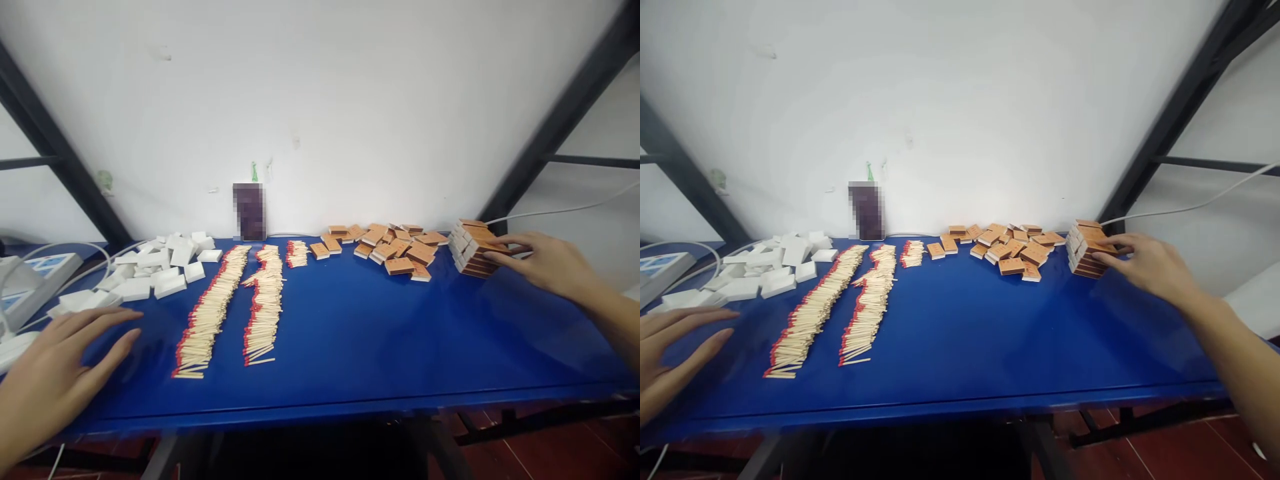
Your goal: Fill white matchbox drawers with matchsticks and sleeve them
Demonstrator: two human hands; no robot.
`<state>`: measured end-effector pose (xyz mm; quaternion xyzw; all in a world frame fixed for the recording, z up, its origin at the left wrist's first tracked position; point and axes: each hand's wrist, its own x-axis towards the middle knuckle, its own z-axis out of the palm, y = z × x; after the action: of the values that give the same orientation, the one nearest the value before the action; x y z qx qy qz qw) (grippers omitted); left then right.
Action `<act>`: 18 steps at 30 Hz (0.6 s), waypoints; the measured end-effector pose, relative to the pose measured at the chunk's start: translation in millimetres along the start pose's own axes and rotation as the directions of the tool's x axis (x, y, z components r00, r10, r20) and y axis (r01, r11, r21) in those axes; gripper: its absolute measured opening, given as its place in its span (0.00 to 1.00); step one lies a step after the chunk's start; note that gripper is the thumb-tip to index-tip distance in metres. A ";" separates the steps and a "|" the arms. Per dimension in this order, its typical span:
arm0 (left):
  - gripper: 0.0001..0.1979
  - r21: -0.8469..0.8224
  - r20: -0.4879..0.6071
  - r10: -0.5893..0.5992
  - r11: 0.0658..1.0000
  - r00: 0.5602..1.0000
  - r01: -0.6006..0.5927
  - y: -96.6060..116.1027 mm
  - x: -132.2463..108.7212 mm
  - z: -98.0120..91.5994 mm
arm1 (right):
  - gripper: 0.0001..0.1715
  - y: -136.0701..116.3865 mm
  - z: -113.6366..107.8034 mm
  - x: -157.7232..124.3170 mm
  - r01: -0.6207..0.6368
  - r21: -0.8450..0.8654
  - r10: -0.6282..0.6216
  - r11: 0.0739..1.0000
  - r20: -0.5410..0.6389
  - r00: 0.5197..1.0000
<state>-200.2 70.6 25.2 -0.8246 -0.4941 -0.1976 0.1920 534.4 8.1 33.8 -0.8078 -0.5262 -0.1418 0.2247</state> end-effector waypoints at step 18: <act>0.24 0.124 0.137 0.098 0.986 0.986 -0.116 -5.8 86.2 38.2 | 0.28 -8.7 -5.4 4.9 -0.004 0.001 0.004 1.000 0.094 0.996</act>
<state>-162.7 156.4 38.0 -0.8467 -0.4724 -0.0998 0.2235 528.4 12.2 42.6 -0.8145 -0.5345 -0.1030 0.2006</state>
